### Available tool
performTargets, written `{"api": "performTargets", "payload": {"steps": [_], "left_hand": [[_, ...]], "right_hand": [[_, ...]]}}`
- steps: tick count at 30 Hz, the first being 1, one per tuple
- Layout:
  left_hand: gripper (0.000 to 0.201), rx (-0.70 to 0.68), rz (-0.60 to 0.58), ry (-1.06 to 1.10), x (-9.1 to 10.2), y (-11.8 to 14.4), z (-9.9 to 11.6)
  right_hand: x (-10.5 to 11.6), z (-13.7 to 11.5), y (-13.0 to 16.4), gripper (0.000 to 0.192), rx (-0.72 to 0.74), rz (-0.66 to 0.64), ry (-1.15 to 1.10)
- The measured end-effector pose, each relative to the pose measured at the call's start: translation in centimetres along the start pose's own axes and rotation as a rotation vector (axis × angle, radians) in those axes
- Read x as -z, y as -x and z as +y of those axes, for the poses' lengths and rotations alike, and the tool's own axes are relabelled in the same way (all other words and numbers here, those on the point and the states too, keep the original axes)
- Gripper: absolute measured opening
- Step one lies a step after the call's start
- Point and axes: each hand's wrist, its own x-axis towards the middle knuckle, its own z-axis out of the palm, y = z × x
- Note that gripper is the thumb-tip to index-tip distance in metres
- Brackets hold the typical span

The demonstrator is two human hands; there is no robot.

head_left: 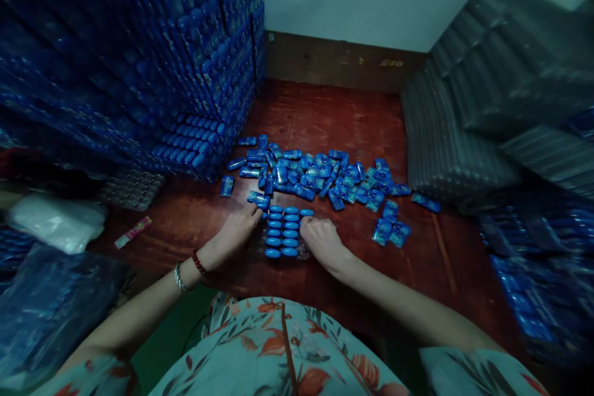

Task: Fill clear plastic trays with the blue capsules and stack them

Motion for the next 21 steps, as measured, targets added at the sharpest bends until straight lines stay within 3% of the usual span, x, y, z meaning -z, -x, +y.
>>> {"api": "performTargets", "payload": {"steps": [3,5,8,10,13,15,18,21], "left_hand": [[0.011,0.024,0.173,0.32,-0.1,0.3,-1.4],[0.017,0.079,0.288,0.482,-0.3,0.0,-2.5],[0.023,0.156,0.408,0.483,-1.0,-1.6,-4.5],[0.023,0.085,0.368,0.394,-1.6,-3.4,-5.8],[0.026,-0.133,0.162,0.29,-2.3,-6.0,-7.1],[0.03,-0.182,0.048,0.241,-2.4,-6.9,-7.2],[0.034,-0.052,-0.029,0.117,-2.2,-6.6,-6.9],[0.039,0.099,-0.051,0.025,-2.1,-4.6,-6.3]], "right_hand": [[-0.1,1.1,0.7,0.022,-0.079,-0.002,-0.077],[-0.5,1.7,1.6,0.033,-0.188,0.007,-0.127],[-1.8,2.8,3.2,0.039,-0.375,0.057,-0.231],[-3.1,3.9,4.2,0.034,-0.49,0.103,-0.288],[-5.1,6.5,5.3,0.029,-0.679,0.166,-0.33],[-6.2,8.8,5.8,0.031,-0.812,0.184,-0.344],[-7.0,11.8,5.9,0.036,-0.93,0.128,-0.387],[-7.1,13.1,5.1,0.044,-0.881,0.019,-0.406]]}}
